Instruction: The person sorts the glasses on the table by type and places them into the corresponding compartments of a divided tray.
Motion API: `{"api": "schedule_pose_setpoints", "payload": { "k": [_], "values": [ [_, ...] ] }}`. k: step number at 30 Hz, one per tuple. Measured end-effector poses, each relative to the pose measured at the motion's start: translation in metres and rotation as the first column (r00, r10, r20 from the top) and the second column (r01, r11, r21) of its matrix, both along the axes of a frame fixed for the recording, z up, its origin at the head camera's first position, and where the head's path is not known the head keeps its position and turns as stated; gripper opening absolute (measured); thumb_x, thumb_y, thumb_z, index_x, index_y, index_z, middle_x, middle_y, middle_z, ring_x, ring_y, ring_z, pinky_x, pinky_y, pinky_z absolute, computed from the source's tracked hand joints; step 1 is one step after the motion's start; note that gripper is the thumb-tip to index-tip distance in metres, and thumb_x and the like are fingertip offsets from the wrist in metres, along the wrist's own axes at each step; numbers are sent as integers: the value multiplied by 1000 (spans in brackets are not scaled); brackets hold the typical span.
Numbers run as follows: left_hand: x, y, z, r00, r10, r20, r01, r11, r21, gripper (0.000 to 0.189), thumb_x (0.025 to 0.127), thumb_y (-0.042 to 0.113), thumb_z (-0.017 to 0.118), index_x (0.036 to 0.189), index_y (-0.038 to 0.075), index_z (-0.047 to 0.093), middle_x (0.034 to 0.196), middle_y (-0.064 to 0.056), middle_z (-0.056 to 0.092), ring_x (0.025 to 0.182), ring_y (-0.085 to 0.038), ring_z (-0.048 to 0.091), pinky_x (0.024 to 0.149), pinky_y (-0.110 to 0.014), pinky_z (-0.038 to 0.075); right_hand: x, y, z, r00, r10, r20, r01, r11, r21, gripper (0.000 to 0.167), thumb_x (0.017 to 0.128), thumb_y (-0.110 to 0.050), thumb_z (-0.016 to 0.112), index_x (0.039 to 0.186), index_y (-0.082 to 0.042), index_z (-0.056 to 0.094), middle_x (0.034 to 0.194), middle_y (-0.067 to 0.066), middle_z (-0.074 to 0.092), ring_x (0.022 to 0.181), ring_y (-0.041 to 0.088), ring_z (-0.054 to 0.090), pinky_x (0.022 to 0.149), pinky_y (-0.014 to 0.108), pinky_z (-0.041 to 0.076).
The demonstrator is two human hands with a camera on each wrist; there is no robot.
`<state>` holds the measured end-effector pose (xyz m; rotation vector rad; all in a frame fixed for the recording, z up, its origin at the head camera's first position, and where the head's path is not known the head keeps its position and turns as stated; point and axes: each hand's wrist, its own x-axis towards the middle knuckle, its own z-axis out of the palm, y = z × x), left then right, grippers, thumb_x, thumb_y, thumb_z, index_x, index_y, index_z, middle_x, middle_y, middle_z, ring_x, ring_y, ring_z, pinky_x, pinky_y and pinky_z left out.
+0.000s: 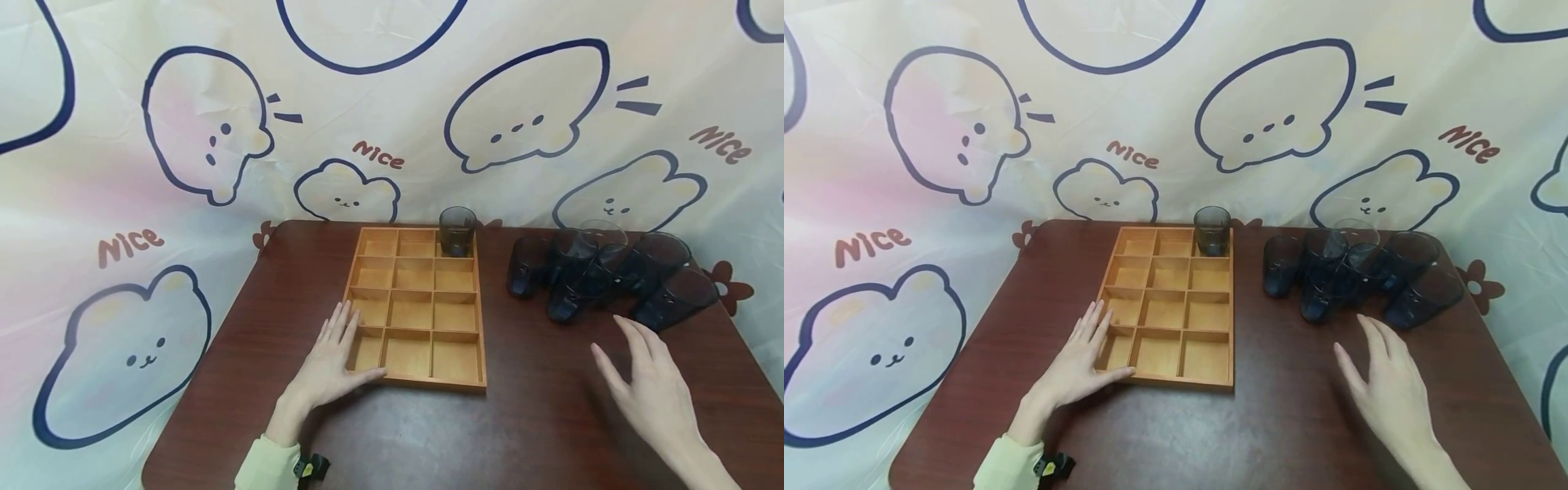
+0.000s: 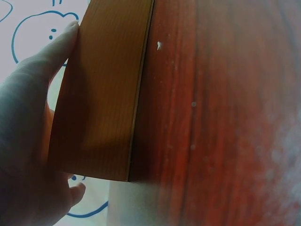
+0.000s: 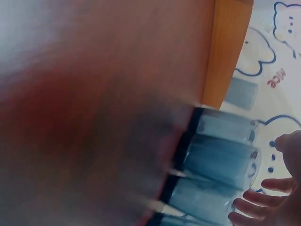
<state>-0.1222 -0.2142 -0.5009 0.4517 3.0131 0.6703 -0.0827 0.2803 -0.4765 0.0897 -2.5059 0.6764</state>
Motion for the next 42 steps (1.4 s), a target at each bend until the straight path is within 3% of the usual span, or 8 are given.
{"api": "schedule_pose_setpoints", "payload": {
  "k": [6, 17, 22, 31, 32, 36, 38, 42],
  "values": [
    [0, 0, -1, 1000, 2, 1, -2, 1000, -1, 126, 88, 74, 78, 176, 6, 21, 186, -19, 11, 175, -39, 7, 140, -63, 18, 4, 26, -6, 980, -98, 172, 107, 993, -41, 59, 107, -21, 70, 158, 3, 51, 149, 38, 54, 134, 60, 53, 99, 75, 44],
    [0, 0, 0, 1000, 5, 11, -5, 1000, -6, 126, 88, 73, 78, 176, 5, 20, 186, -19, 10, 175, -38, 6, 140, -63, 18, -9, 72, -19, 883, -243, 401, 285, 957, -48, 68, 112, -33, 60, 155, 16, 42, 145, 49, 49, 128, 66, 52, 98, 76, 45],
    [0, 1, 1, 1000, 7, 20, -7, 1000, 0, 126, 88, 73, 79, 176, 6, 19, 186, -19, 10, 175, -38, 6, 140, -62, 17, -20, 94, -24, 814, -226, 535, 353, 924, -148, 80, 112, -36, 59, 164, 16, 28, 147, 48, 49, 128, 63, 56, 73, 25, 57],
    [0, 0, 1, 1000, 8, 16, -8, 1000, 6, 126, 88, 72, 80, 176, 6, 19, 186, -19, 9, 175, -38, 5, 140, -62, 16, -37, 117, -28, 797, -140, 588, 399, 852, -338, 98, 112, -41, 54, 174, -1, -9, 172, 44, 25, 159, 56, 36, 75, -5, 35],
    [0, 0, 1, 1000, 8, 16, -8, 1000, 7, 126, 88, 71, 80, 176, 6, 19, 186, -19, 9, 175, -38, 5, 140, -62, 16, -40, 118, -27, 797, -138, 587, 405, 844, -351, 98, 112, -41, 54, 174, -2, -10, 174, 42, 23, 161, 55, 33, 88, -6, 38],
    [0, 0, 1, 1000, 7, 18, -7, 1000, 11, 126, 88, 71, 80, 176, 5, 19, 186, -19, 8, 174, -39, 6, 140, -63, 16, -49, 121, -27, 798, -133, 588, 426, 814, -394, 97, 112, -39, 54, 175, -6, -13, 178, 38, 14, 164, 54, 25, 137, 35, 32],
    [0, 0, 1, 1000, 7, 24, -7, 1000, 11, 126, 88, 72, 79, 176, 6, 18, 187, -18, 7, 175, -39, 6, 140, -63, 16, -54, 122, -28, 798, -133, 588, 436, 802, -410, 98, 112, -38, 54, 175, -7, -14, 179, 37, 10, 166, 54, 21, 136, 62, 26],
    [0, 0, 0, 999, 10, 36, -10, 1000, 9, 126, 88, 73, 78, 176, 6, 18, 187, -17, 6, 175, -38, 4, 140, -62, 16, -62, 125, -31, 815, -111, 568, 417, 793, -444, 101, 111, -37, 57, 175, -13, -16, 182, 32, 4, 169, 50, 16, 137, 62, 24]
  ]
}}
